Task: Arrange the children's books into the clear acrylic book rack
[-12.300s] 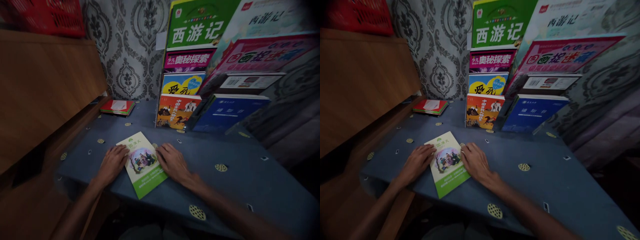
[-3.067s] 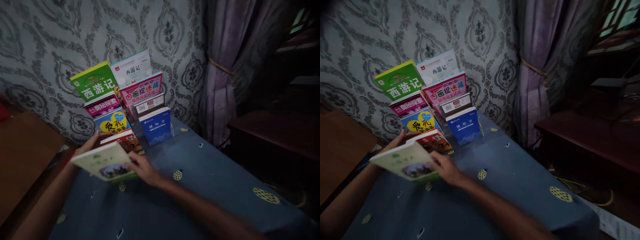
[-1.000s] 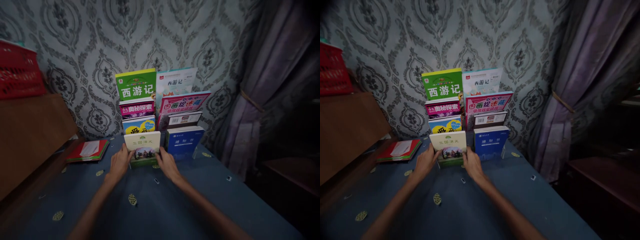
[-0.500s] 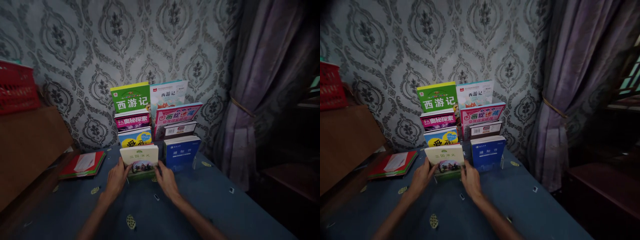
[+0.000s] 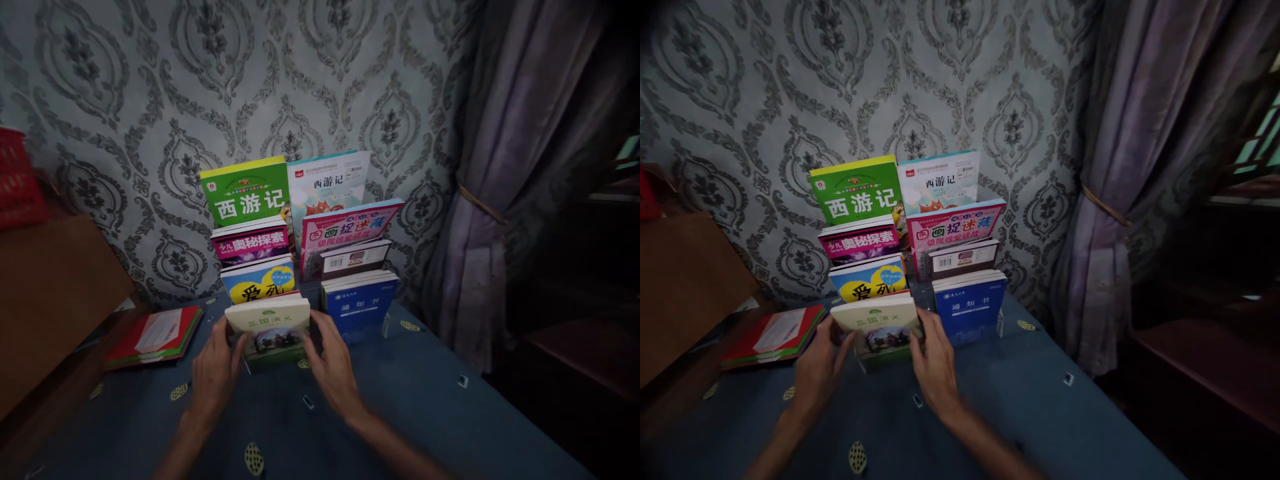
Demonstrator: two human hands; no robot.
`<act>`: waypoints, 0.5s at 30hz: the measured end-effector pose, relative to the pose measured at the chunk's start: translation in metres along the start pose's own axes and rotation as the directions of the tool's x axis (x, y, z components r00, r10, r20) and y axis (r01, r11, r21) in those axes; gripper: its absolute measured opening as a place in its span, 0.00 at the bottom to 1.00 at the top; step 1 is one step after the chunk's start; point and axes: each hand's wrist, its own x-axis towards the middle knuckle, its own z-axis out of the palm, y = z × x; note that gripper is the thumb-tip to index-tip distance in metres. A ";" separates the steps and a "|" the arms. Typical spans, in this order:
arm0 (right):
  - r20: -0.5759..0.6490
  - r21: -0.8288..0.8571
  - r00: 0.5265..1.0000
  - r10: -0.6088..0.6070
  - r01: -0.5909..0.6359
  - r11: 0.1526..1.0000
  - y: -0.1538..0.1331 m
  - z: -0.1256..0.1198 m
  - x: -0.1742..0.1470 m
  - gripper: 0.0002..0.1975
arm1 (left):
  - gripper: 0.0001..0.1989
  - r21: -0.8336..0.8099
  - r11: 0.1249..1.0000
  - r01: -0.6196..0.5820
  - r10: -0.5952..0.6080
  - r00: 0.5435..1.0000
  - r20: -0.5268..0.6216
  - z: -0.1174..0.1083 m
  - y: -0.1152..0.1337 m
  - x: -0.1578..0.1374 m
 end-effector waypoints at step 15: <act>-0.230 0.010 0.969 -0.093 0.098 0.995 -0.009 0.011 0.002 0.10 | 0.15 -0.536 0.839 0.096 -0.071 0.995 0.067 -0.014 0.004 0.008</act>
